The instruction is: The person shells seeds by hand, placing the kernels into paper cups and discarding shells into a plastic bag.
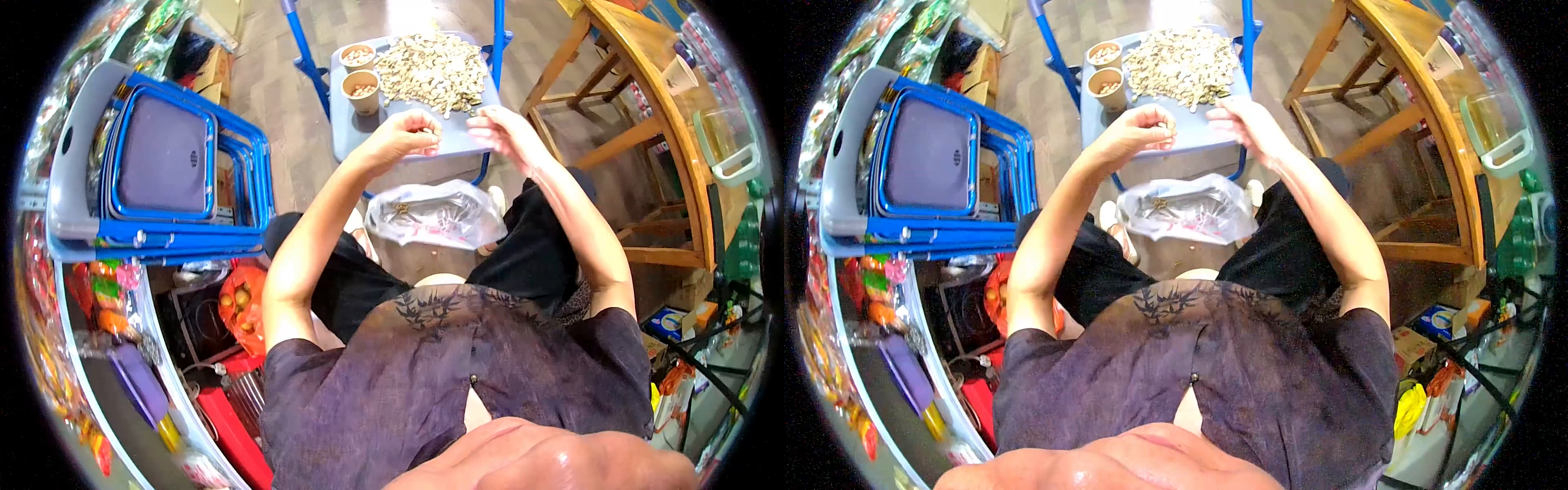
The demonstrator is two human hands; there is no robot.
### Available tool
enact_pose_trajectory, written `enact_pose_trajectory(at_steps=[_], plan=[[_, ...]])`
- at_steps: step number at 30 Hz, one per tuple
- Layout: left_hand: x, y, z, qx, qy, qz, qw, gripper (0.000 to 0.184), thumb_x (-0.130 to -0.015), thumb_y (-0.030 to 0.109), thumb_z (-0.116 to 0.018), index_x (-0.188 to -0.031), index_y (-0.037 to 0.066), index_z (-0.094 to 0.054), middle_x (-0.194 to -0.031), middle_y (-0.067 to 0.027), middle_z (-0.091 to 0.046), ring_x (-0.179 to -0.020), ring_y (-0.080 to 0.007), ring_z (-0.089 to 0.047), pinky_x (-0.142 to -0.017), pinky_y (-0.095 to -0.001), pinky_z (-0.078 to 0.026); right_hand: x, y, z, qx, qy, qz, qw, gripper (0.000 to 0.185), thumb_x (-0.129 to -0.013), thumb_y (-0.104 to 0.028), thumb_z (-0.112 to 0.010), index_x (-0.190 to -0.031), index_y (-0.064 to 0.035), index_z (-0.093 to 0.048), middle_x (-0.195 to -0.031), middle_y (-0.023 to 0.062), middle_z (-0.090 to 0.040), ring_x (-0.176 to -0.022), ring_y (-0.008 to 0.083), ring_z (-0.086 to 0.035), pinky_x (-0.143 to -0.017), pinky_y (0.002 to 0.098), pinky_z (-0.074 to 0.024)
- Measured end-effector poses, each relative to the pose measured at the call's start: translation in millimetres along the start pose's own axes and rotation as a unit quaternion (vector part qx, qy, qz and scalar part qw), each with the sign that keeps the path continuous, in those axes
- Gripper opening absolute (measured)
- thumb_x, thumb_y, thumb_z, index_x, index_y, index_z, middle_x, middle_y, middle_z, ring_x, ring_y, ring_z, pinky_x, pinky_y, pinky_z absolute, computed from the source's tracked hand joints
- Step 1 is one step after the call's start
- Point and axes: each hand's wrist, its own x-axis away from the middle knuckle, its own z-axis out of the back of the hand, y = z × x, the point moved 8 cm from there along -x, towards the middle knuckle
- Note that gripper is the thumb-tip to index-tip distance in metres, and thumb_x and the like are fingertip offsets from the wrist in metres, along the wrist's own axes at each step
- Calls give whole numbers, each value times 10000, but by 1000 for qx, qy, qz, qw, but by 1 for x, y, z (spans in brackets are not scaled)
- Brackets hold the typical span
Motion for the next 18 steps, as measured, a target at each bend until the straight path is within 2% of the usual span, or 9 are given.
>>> enact_pose_trajectory(at_steps=[2, 3, 5, 6, 9, 11, 12, 15, 18], plan=[[-25, 15, -1, -149, -10, -75, 986, 153, -854, 53, -672, -985, 21, -600, -886, -41, -631, -825, -119, -609, -784, -251, -502, -16, 16, -23, -139, -68, -100, 983, 333, -975, -307, -503, -1084, -7, -597, -1080, 165, -666, -976, 268, -657, -942, 386, -510], [-32, 15, -6, -145, -17, -74, 986, 153, -854, 53, -672, -985, 21, -600, -886, -41, -631, -825, -119, -609, -784, -251, -502, -26, 26, -40, -205, -129, -142, 960, 335, -975, -322, -491, -1067, -20, -603, -1052, 159, -667, -950, 297, -657, -963, 431, -496], [-32, 44, -13, -373, 82, -199, 903, 142, -853, 41, -652, -982, 5, -604, -860, -64, -632, -828, -125, -621, -753, -266, -505, -43, 37, -58, -315, -171, -186, 915, 311, -969, -295, -478, -1037, -24, -615, -969, 123, -676, -911, 268, -659, -966, 463, -487], [-34, 50, -18, -392, 99, -231, 885, 152, -857, 48, -649, -998, 4, -611, -868, -90, -632, -836, -149, -631, -745, -289, -513, -46, 34, -66, -342, -162, -204, 903, 299, -968, -278, -470, -1026, -26, -619, -938, 110, -677, -896, 257, -659, -970, 471, -483], [-32, 69, 3, -403, 163, -270, 859, 176, -869, 35, -625, -1042, 10, -623, -929, -105, -637, -846, -184, -645, -758, -300, -519, -83, 45, -68, -413, -165, -211, 870, 284, -973, -244, -446, -1002, -24, -623, -944, 89, -679, -893, 228, -654, -972, 461, -481], [-23, 78, 30, -380, 222, -301, 846, 167, -897, 7, -574, -1052, 14, -635, -976, -91, -638, -861, -165, -642, -748, -285, -517, -95, 45, -73, -462, -197, -219, 836, 388, -1002, -267, -375, -1207, 30, -518, -1169, 200, -602, -1112, 306, -584, -1052, 480, -415], [-24, 67, 50, -270, 250, -271, 889, 152, -863, 8, -566, -996, 31, -636, -925, -129, -628, -833, -259, -638, -718, -321, -511, -91, 34, -84, -499, -191, -240, 811, 448, -1012, -290, -353, -1285, 48, -460, -1255, 250, -553, -1198, 346, -539, -1083, 491, -385], [-9, 71, 67, -262, 302, -258, 880, 149, -874, 1, -558, -993, 26, -643, -927, -114, -633, -824, -218, -635, -717, -300, -512, -95, 33, -82, -482, -91, -211, 846, 570, -1028, -374, -304, -1393, 63, -321, -1369, 323, -430, -1305, 420, -426, -1122, 514, -324], [-2, 75, 71, -269, 324, -264, 868, 151, -870, -19, -555, -984, 22, -645, -911, -109, -627, -807, -206, -623, -696, -294, -506, -90, 20, -90, -485, -136, -217, 836, 612, -1030, -446, -292, -1351, 68, -375, -1398, 318, -394, -1326, 438, -383, -1127, 525, -310]])
